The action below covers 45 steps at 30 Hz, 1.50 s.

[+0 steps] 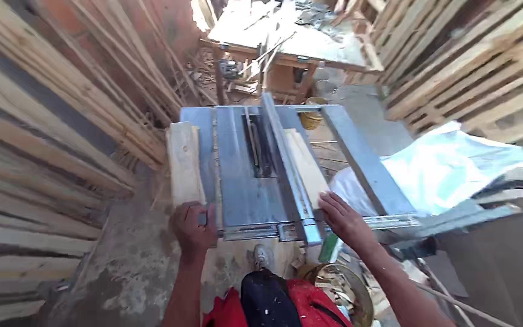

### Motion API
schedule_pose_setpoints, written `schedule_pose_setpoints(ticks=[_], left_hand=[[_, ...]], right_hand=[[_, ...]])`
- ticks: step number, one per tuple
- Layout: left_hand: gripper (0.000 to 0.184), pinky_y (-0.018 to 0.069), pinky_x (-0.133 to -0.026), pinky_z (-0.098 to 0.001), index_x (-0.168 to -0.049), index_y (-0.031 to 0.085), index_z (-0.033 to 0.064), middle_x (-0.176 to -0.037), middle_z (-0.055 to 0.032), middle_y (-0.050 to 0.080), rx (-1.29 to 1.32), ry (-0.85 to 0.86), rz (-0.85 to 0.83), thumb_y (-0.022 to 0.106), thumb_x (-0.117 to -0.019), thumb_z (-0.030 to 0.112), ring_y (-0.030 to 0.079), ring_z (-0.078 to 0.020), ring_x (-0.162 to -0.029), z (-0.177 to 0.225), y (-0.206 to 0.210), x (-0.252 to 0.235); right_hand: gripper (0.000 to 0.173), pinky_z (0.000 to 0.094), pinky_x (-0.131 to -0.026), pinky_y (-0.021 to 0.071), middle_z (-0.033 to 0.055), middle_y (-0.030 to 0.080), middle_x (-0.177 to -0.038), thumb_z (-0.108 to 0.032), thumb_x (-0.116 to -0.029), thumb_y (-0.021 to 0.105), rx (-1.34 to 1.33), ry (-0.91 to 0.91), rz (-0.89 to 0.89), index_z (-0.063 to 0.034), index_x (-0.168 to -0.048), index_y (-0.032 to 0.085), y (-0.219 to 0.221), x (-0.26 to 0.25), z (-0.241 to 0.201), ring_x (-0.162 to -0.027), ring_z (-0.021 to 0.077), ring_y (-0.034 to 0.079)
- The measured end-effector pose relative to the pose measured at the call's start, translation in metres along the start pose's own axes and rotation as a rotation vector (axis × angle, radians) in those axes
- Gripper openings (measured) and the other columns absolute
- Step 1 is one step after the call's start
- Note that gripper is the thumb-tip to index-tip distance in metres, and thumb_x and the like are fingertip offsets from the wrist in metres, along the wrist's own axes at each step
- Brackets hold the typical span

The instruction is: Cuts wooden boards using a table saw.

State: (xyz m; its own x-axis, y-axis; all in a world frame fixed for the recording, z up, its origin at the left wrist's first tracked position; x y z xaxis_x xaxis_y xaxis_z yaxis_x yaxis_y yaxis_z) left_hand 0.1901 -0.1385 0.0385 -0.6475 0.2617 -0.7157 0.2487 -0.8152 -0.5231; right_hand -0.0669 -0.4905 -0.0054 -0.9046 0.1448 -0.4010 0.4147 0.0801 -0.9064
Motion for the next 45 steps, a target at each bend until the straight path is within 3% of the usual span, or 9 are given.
schedule_pose_setpoints(ticks=[7,11,14,16,21,33,38,41,45], left_hand=[[0.112,0.0484,-0.1,-0.0654,-0.151,0.045,0.0088,-0.149,-0.0256,0.046,-0.29,-0.601,-0.557,0.078,-0.0684,0.078,0.049,-0.0464,-0.133,-0.055,0.011,-0.057],[0.088,0.0487,-0.098,-0.0668,-0.152,0.046,0.0113,-0.144,-0.0222,0.055,-0.269,-0.656,-0.58,0.077,-0.0823,0.054,0.059,-0.0427,-0.125,-0.06,-0.006,-0.063],[0.046,0.0605,-0.077,-0.0478,-0.148,0.05,0.0116,-0.121,-0.0145,0.068,0.453,-0.847,-0.463,0.049,-0.1061,0.032,0.071,-0.0275,-0.094,-0.064,-0.045,-0.042],[0.054,0.0627,-0.072,-0.0487,-0.142,0.051,0.0112,-0.121,-0.0226,0.069,1.17,-1.014,-0.412,0.035,-0.1026,0.046,0.073,-0.0344,-0.09,-0.055,-0.064,-0.009],[0.077,0.0601,-0.073,-0.0503,-0.139,0.058,0.0094,-0.132,-0.0295,0.06,1.994,-1.048,-0.466,0.068,-0.0825,0.061,0.07,-0.0408,-0.097,-0.01,-0.075,0.073],[0.071,0.0587,-0.079,-0.0437,-0.138,0.059,0.0106,-0.132,-0.0236,0.062,1.956,-1.091,-0.578,0.073,-0.0834,0.055,0.07,-0.0313,-0.096,0.024,-0.066,0.162],[0.121,0.0585,-0.085,-0.0386,-0.162,0.019,0.009,-0.13,-0.0166,0.064,1.235,-0.825,-0.815,0.089,-0.073,0.05,0.068,-0.0216,-0.098,0.021,-0.043,0.186],[0.142,0.054,-0.108,-0.0409,-0.159,0.01,-0.0084,-0.152,-0.0225,0.047,1.059,-0.688,-0.907,0.098,-0.0585,0.041,0.057,-0.0249,-0.133,0.04,-0.04,0.174],[0.133,0.0542,-0.108,-0.0436,-0.157,0.01,-0.0108,-0.154,-0.0279,0.04,1.176,-0.643,-0.86,0.096,-0.0617,0.023,0.055,-0.0309,-0.134,0.045,-0.044,0.172]], right_hand=[[0.039,0.0526,-0.106,0.0495,0.0101,0.066,-0.135,-0.023,-0.0934,0.061,-0.25,0.321,0.307,-0.006,-0.127,0.068,-0.006,-0.003,-0.051,-0.126,0.0299,0.061],[0.026,0.0407,-0.088,0.0618,0.0003,0.072,-0.11,-0.022,-0.0945,0.062,-0.631,0.34,0.3,-0.0121,-0.116,0.072,0.002,-0.022,-0.121,-0.1,0.0143,0.07],[0.021,0.0349,-0.088,0.0623,-0.0025,0.077,-0.102,-0.026,-0.1009,0.063,-1.055,0.379,-0.021,-0.0122,-0.11,0.075,0.047,-0.043,-0.163,-0.094,0.0107,0.074],[0.024,0.0336,-0.092,0.0609,0.0005,0.078,-0.105,-0.026,-0.1021,0.063,-1.248,0.476,-0.219,-0.0091,-0.115,0.074,0.058,-0.054,-0.192,-0.098,0.0118,0.074],[0.035,0.0426,-0.092,0.0619,0.0129,0.072,-0.117,-0.022,-0.1064,0.055,-1.479,0.585,-0.313,-0.0015,-0.135,0.059,0.029,-0.072,-0.243,-0.1,0.024,0.074],[0.025,0.0398,-0.078,0.063,0.0157,0.072,-0.105,-0.013,-0.1062,0.054,-1.841,0.806,-0.35,0.0007,-0.126,0.059,0.043,-0.057,-0.273,-0.087,0.0226,0.073],[0.064,0.04,-0.077,0.0607,0.0126,0.071,-0.11,-0.059,-0.1072,0.031,-1.821,0.872,-0.499,-0.0061,-0.134,0.056,0.051,-0.043,-0.278,-0.091,0.022,0.072],[0.054,0.0425,-0.088,0.0592,0.0118,0.07,-0.12,-0.049,-0.107,0.044,-1.774,0.86,-0.453,-0.0081,-0.142,0.05,0.053,-0.041,-0.275,-0.102,0.0239,0.071],[0.045,0.0415,-0.085,0.0601,0.0155,0.074,-0.116,-0.039,-0.111,0.035,-1.873,0.931,-0.415,-0.0058,-0.134,0.056,0.063,-0.041,-0.266,-0.098,0.0263,0.074]])
Point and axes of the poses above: each hand's wrist, its own x-axis away from the middle knuckle, its own y-axis out of the palm, z = x × y, the point moved 5 cm from there along -x, towards the middle knuckle
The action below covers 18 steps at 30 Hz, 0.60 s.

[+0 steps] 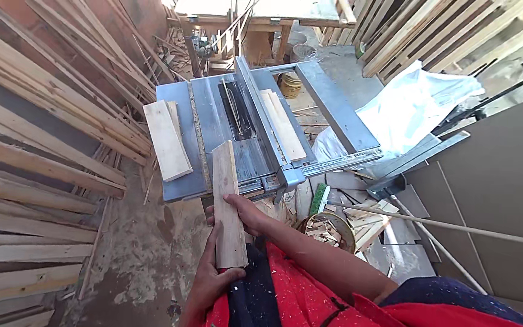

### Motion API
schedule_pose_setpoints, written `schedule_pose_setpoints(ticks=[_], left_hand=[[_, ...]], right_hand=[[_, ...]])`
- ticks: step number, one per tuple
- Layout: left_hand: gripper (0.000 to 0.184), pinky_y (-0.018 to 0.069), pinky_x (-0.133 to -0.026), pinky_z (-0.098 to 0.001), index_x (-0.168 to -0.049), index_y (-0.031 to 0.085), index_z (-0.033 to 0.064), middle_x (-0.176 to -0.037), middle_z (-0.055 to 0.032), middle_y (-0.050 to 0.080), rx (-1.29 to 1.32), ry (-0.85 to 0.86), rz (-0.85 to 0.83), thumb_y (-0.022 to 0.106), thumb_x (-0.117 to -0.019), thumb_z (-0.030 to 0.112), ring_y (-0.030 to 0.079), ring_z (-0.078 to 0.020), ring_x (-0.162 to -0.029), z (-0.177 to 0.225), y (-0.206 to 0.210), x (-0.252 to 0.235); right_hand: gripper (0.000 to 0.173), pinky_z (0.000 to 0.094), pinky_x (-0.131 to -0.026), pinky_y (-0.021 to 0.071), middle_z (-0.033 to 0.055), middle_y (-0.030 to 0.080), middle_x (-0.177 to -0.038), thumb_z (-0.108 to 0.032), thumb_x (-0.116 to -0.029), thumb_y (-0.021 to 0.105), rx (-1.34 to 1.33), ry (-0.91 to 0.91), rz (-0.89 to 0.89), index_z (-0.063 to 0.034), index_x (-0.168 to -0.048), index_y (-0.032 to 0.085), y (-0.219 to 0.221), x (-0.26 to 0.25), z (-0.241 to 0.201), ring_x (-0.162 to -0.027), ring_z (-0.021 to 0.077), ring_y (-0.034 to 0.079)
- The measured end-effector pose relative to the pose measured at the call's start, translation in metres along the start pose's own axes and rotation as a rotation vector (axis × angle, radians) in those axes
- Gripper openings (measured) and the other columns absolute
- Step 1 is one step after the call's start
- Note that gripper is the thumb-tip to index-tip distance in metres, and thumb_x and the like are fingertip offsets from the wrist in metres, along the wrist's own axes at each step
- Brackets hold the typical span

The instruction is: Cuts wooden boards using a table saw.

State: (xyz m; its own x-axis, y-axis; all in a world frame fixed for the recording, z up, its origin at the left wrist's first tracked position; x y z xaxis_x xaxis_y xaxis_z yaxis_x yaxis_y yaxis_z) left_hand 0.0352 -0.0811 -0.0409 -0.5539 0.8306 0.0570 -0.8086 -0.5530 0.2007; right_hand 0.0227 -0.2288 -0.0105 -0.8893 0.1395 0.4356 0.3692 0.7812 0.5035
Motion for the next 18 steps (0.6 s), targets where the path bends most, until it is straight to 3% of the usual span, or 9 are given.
schedule_pose_setpoints(ticks=[2,4,5,7,9,11,14,18], left_hand=[[0.131,0.0598,-0.098,-0.0459,-0.158,0.004,-0.0075,-0.153,-0.027,0.041,0.121,-0.023,0.041,0.092,-0.0698,0.033,0.059,-0.0325,-0.128,-0.003,-0.001,-0.001],[0.13,0.0648,-0.071,-0.0506,-0.158,0.0,-0.0022,-0.147,-0.0267,0.048,0.276,-0.073,0.101,0.082,-0.0773,0.059,0.068,-0.0382,-0.111,-0.007,0.001,-0.008],[0.123,0.065,-0.066,-0.051,-0.158,0.0,-0.001,-0.143,-0.0265,0.052,0.304,-0.088,0.127,0.077,-0.0831,0.06,0.07,-0.0393,-0.106,-0.009,0.001,-0.013],[0.082,0.0641,-0.061,-0.045,-0.159,0.013,-0.0029,-0.125,-0.0242,0.065,0.217,-0.121,0.249,0.06,-0.1009,0.031,0.073,-0.034,-0.091,-0.012,0.001,-0.029],[0.062,0.0608,-0.053,-0.0386,-0.156,0.026,-0.002,-0.11,-0.0202,0.07,0.08,-0.17,0.381,0.052,-0.1033,0.016,0.072,-0.0278,-0.075,-0.015,0.002,-0.05],[0.062,0.0607,-0.054,-0.0378,-0.158,0.026,0.0045,-0.11,-0.0185,0.07,-0.038,-0.177,0.441,0.054,-0.1032,0.013,0.072,-0.0264,-0.071,-0.014,-0.002,-0.072],[0.067,0.0627,-0.06,-0.0442,-0.162,0.03,0.0191,-0.124,-0.0158,0.067,-0.182,-0.155,0.495,0.063,-0.1029,0.022,0.072,-0.0281,-0.078,-0.003,-0.005,-0.096],[0.068,0.0641,-0.062,-0.0453,-0.162,0.03,0.0198,-0.127,-0.015,0.067,-0.232,-0.094,0.551,0.063,-0.1026,0.023,0.073,-0.0271,-0.079,0.002,0.004,-0.11]], right_hand=[[0.044,0.0406,-0.086,0.0596,0.0155,0.075,-0.116,-0.037,-0.1115,0.033,-0.038,0.013,0.001,-0.0054,-0.133,0.055,-0.006,-0.005,0.004,-0.097,0.0253,0.074],[0.04,0.0376,-0.084,0.0598,0.0126,0.076,-0.112,-0.038,-0.1104,0.038,-0.044,0.037,0.028,-0.0075,-0.13,0.057,-0.014,-0.009,0.007,-0.095,0.0214,0.074],[0.04,0.0372,-0.085,0.0598,0.0114,0.075,-0.111,-0.039,-0.1094,0.041,-0.035,0.047,0.039,-0.0084,-0.128,0.058,-0.019,-0.012,0.008,-0.095,0.02,0.074],[0.048,0.0388,-0.089,0.0589,0.0106,0.074,-0.111,-0.049,-0.1074,0.044,0.03,0.051,0.052,-0.0086,-0.129,0.06,-0.028,-0.018,0.008,-0.1,0.0197,0.072],[0.064,0.0412,-0.091,0.058,0.0119,0.073,-0.113,-0.061,-0.105,0.039,0.191,0.048,0.114,-0.0075,-0.134,0.059,-0.036,-0.017,0.001,-0.102,0.0211,0.071],[0.067,0.0434,-0.095,0.0566,0.0143,0.07,-0.121,-0.061,-0.1062,0.034,0.321,0.036,0.157,-0.0074,-0.144,0.051,-0.047,-0.011,-0.007,-0.108,0.0234,0.07],[0.061,0.0446,-0.099,0.0531,0.0142,0.065,-0.13,-0.053,-0.1072,0.041,0.507,0.04,0.194,-0.0089,-0.148,0.048,-0.072,0.001,-0.004,-0.115,0.0235,0.066],[0.05,0.0396,-0.1,0.0541,0.0066,0.073,-0.119,-0.047,-0.1052,0.051,0.72,0.087,0.15,-0.0079,-0.132,0.065,-0.112,0.015,-0.004,-0.11,0.0165,0.069]])
Point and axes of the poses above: each hand's wrist, its own x-axis away from the middle knuckle, its own y-axis out of the palm, z = x × y, the point moved 5 cm from there along -x, towards the middle knuckle
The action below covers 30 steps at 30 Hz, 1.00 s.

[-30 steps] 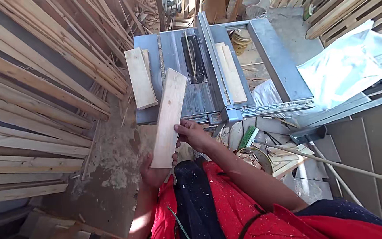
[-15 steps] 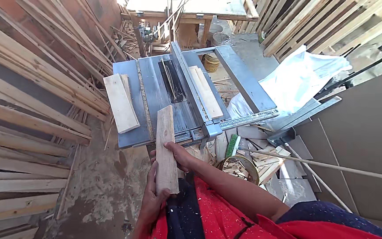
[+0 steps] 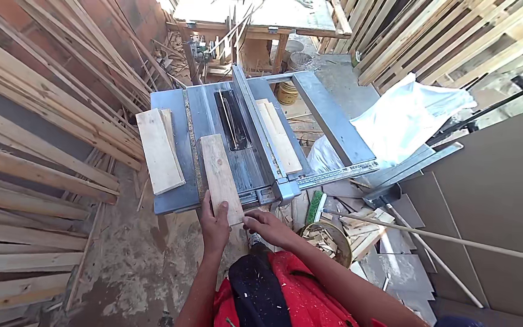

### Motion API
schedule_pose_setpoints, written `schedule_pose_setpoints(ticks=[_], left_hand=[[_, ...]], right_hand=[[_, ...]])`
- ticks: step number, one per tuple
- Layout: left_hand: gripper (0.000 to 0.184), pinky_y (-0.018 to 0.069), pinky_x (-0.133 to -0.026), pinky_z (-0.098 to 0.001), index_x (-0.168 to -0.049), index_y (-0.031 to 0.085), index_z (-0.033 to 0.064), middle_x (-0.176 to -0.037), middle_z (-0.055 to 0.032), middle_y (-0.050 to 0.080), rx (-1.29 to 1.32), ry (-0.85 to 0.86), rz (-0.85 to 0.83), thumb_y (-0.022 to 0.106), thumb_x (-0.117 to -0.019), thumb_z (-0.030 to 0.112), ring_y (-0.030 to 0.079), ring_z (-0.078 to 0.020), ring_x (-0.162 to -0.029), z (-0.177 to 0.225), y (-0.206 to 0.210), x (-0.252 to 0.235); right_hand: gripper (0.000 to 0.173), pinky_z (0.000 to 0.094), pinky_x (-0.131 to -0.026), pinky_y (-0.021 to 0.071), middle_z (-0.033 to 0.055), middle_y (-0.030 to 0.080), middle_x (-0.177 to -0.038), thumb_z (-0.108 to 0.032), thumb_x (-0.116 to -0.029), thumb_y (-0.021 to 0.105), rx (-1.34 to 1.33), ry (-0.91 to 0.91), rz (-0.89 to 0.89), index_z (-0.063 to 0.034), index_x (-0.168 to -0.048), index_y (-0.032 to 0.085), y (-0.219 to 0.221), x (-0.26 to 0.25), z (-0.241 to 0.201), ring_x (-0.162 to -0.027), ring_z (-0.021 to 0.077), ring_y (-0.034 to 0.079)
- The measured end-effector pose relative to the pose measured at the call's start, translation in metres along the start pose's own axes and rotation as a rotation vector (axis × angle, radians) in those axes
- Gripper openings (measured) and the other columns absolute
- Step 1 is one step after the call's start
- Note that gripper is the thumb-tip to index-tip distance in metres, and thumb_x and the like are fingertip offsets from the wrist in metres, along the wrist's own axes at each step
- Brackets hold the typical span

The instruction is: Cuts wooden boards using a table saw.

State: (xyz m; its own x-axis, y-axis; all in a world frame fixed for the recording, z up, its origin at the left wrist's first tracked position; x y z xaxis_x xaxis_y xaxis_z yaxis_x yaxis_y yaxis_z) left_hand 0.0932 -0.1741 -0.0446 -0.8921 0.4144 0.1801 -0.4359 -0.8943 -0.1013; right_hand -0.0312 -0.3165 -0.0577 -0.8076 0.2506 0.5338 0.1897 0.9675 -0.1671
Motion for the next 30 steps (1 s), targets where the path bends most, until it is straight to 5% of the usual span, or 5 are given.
schedule_pose_setpoints(ticks=[9,13,19,27,30], left_hand=[[0.063,0.0624,-0.075,-0.0499,-0.16,0.034,0.0188,-0.135,-0.0154,0.063,-0.063,0.036,-0.005,0.062,-0.1038,0.027,0.072,-0.0283,-0.098,0.044,0.013,-0.026],[0.062,0.0629,-0.058,-0.0469,-0.16,0.031,0.0181,-0.12,-0.0169,0.068,-0.036,-0.047,-0.08,0.058,-0.1052,0.025,0.072,-0.0287,-0.075,0.035,0.035,0.005],[0.062,0.0633,-0.088,-0.037,-0.149,0.032,-0.0152,-0.12,-0.0187,0.068,0.055,0.1,-0.267,0.056,-0.0987,0.013,0.072,-0.0214,-0.102,-0.015,0.023,0.073],[0.065,0.0663,-0.074,-0.038,-0.156,0.024,-0.0022,-0.113,-0.015,0.071,-0.04,-0.149,-0.422,0.055,-0.1027,0.019,0.075,-0.0188,-0.088,-0.064,0.085,0.052],[0.067,0.0631,-0.083,-0.0343,-0.156,0.024,-0.0028,-0.112,-0.015,0.071,-0.051,-0.146,-0.416,0.057,-0.1018,0.018,0.074,-0.0159,-0.092,-0.067,0.104,0.05]], right_hand=[[0.045,0.039,-0.092,0.0584,0.0058,0.075,-0.108,-0.044,-0.1051,0.053,-0.035,0.019,-0.083,-0.0057,-0.125,0.067,0.002,0.028,0.05,-0.099,0.0155,0.072],[0.045,0.0414,-0.094,0.0574,0.0052,0.076,-0.108,-0.045,-0.1061,0.05,0.066,-0.021,-0.164,-0.0085,-0.124,0.069,0.001,0.044,0.045,-0.099,0.0147,0.072],[0.046,0.0551,-0.085,0.0545,0.0082,0.074,-0.096,-0.051,-0.1041,0.047,0.416,-0.011,-0.136,-0.0137,-0.114,0.073,-0.024,0.085,0.051,-0.092,0.0241,0.071],[0.042,0.0587,-0.079,0.0553,0.0133,0.072,-0.088,-0.048,-0.1031,0.052,0.835,-0.19,0.028,-0.0094,-0.102,0.07,-0.025,0.105,0.002,-0.088,0.0343,0.071],[0.048,0.0509,-0.111,0.0444,0.0075,0.069,-0.126,-0.048,-0.0971,0.065,1.11,-0.417,0.216,-0.0126,-0.13,0.062,-0.028,0.101,-0.037,-0.126,0.0264,0.061]])
Point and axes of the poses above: each hand's wrist, its own x-axis away from the middle knuckle, its own y-axis out of the palm, z = x × y, the point moved 5 cm from there along -x, towards the middle knuckle
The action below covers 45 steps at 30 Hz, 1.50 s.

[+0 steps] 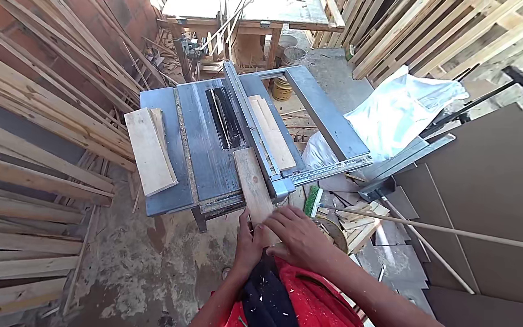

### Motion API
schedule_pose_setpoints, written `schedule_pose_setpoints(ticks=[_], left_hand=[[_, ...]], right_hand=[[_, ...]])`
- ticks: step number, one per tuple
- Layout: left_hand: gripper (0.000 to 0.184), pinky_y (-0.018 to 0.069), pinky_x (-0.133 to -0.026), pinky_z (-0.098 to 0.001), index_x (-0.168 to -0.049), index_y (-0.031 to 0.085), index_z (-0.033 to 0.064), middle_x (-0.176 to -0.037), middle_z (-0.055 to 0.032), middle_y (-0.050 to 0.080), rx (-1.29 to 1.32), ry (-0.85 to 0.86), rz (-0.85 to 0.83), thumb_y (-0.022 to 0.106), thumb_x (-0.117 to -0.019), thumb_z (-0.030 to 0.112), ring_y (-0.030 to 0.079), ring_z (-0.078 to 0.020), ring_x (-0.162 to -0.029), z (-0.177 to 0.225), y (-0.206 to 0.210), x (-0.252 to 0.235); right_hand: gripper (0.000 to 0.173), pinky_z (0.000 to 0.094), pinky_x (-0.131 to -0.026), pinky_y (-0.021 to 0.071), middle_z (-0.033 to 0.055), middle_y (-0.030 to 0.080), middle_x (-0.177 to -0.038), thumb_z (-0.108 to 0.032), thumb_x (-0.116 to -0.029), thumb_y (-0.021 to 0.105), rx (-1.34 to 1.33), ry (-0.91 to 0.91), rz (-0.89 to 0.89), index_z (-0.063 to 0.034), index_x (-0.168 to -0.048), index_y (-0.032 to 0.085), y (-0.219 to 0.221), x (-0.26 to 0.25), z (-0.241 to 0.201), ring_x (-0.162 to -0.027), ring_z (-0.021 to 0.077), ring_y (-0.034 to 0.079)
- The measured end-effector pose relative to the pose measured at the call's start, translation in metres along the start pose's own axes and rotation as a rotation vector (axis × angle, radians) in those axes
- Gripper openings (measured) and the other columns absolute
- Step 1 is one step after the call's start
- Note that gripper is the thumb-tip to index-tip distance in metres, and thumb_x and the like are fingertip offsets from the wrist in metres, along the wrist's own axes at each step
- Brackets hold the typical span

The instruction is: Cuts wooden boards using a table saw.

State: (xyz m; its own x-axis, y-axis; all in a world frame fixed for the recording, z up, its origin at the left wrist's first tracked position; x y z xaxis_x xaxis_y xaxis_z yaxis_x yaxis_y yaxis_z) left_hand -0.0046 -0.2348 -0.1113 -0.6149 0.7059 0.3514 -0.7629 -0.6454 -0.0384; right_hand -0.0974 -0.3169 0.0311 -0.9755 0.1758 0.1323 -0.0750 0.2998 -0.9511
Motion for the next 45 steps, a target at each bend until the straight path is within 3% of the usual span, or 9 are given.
schedule_pose_setpoints(ticks=[2,4,7,17,21,25,29,34,45], left_hand=[[0.065,0.0628,-0.082,-0.0346,-0.157,0.026,-0.0003,-0.108,-0.0146,0.071,-0.005,-0.02,0.009,0.057,-0.1025,0.018,0.073,-0.0163,-0.09,0.002,0.005,-0.003],[0.064,0.0641,-0.075,-0.0333,-0.156,0.026,0.0004,-0.104,-0.0144,0.071,-0.007,-0.033,0.003,0.058,-0.1028,0.017,0.074,-0.016,-0.084,0.006,0.008,-0.007],[0.068,0.0642,-0.074,-0.0344,-0.157,0.023,-0.0004,-0.103,-0.0153,0.07,-0.004,-0.045,-0.015,0.059,-0.1019,0.017,0.073,-0.017,-0.084,0.008,0.008,-0.018],[0.073,0.0649,-0.073,-0.0439,-0.164,0.017,0.0182,-0.099,-0.0168,0.073,-0.239,-0.13,-0.058,0.059,-0.1044,0.026,0.075,-0.0255,-0.077,0.04,-0.017,-0.039],[0.057,0.056,-0.094,-0.0444,-0.142,0.063,0.0179,-0.124,-0.0082,0.068,-0.797,0.082,-0.082,0.065,-0.0959,0.052,0.068,-0.0226,-0.107,0.061,-0.049,-0.026],[0.062,0.0464,-0.1,-0.0507,-0.129,0.072,0.0192,-0.139,-0.0022,0.062,-1.014,0.387,-0.038,0.063,-0.0897,0.066,0.058,-0.026,-0.123,0.038,-0.042,-0.025],[0.055,0.0486,-0.09,-0.0455,-0.117,0.077,0.0226,-0.13,0.002,0.068,-1.087,0.58,0.157,0.059,-0.0916,0.068,0.064,-0.0206,-0.108,0.038,-0.041,-0.031],[0.048,0.0472,-0.09,-0.0498,-0.109,0.075,0.0213,-0.127,-0.0033,0.064,-1.02,0.584,0.297,0.078,-0.08,0.059,0.06,-0.0268,-0.109,0.078,-0.057,-0.038],[0.047,0.0465,-0.093,-0.0502,-0.103,0.069,0.0174,-0.119,-0.0061,0.062,-0.936,0.383,0.344,0.09,-0.0736,0.047,0.058,-0.0275,-0.111,0.114,-0.067,-0.092]], right_hand=[[0.097,0.0602,-0.127,0.0073,0.0134,0.034,-0.166,-0.055,-0.0843,0.077,0.176,-0.023,-0.136,-0.0075,-0.158,0.037,-0.002,-0.017,0.002,-0.158,0.029,0.02],[0.131,0.0624,-0.125,-0.007,0.0193,0.02,-0.17,-0.067,-0.0663,0.084,0.318,-0.041,-0.221,-0.0014,-0.162,0.024,0.01,-0.039,0.015,-0.16,0.0329,0.004],[0.146,0.0621,-0.126,-0.0053,0.0201,0.032,-0.165,-0.084,-0.0512,0.078,0.404,-0.08,-0.249,0.0037,-0.158,0.031,0.025,-0.06,0.035,-0.159,0.0361,0.012],[0.147,0.0674,-0.123,-0.0036,0.0255,0.032,-0.163,-0.084,-0.054,0.075,0.583,-0.107,-0.328,0.0092,-0.157,0.027,0.016,-0.104,0.049,-0.157,0.0427,0.012],[0.147,0.067,-0.123,-0.0026,0.0256,0.031,-0.163,-0.082,-0.0532,0.077,0.562,-0.083,-0.331,0.0085,-0.158,0.025,0.011,-0.111,0.051,-0.157,0.0409,0.013],[0.15,0.068,-0.123,-0.0003,0.0249,0.042,-0.158,-0.082,-0.0422,0.08,0.539,-0.107,-0.2,0.0078,-0.154,0.036,0.007,-0.116,0.055,-0.155,0.0397,0.023],[0.148,0.0671,-0.123,0.0014,0.0226,0.045,-0.156,-0.08,-0.0409,0.082,0.511,-0.099,-0.173,0.006,-0.153,0.038,-0.001,-0.126,0.059,-0.155,0.0372,0.026],[0.152,0.0688,-0.123,-0.0016,0.0184,0.041,-0.16,-0.083,-0.0393,0.082,0.478,-0.082,-0.239,0.0016,-0.156,0.035,-0.006,-0.158,0.075,-0.156,0.0339,0.024],[0.149,0.0693,-0.122,-0.0006,0.0144,0.044,-0.159,-0.08,-0.0346,0.085,0.478,-0.073,-0.216,-0.0038,-0.155,0.04,-0.026,-0.228,0.109,-0.154,0.0302,0.03]])
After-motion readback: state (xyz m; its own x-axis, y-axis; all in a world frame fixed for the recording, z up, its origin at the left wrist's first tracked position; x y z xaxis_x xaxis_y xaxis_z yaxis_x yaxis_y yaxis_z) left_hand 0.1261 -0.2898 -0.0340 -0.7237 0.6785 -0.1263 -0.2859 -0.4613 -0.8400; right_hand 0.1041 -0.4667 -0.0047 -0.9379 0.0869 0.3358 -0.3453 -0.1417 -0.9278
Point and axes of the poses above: each hand's wrist, its own x-axis away from the middle knuckle, its own y-axis out of the palm, z = x × y, the point moved 5 cm from there along -x, towards the middle knuckle
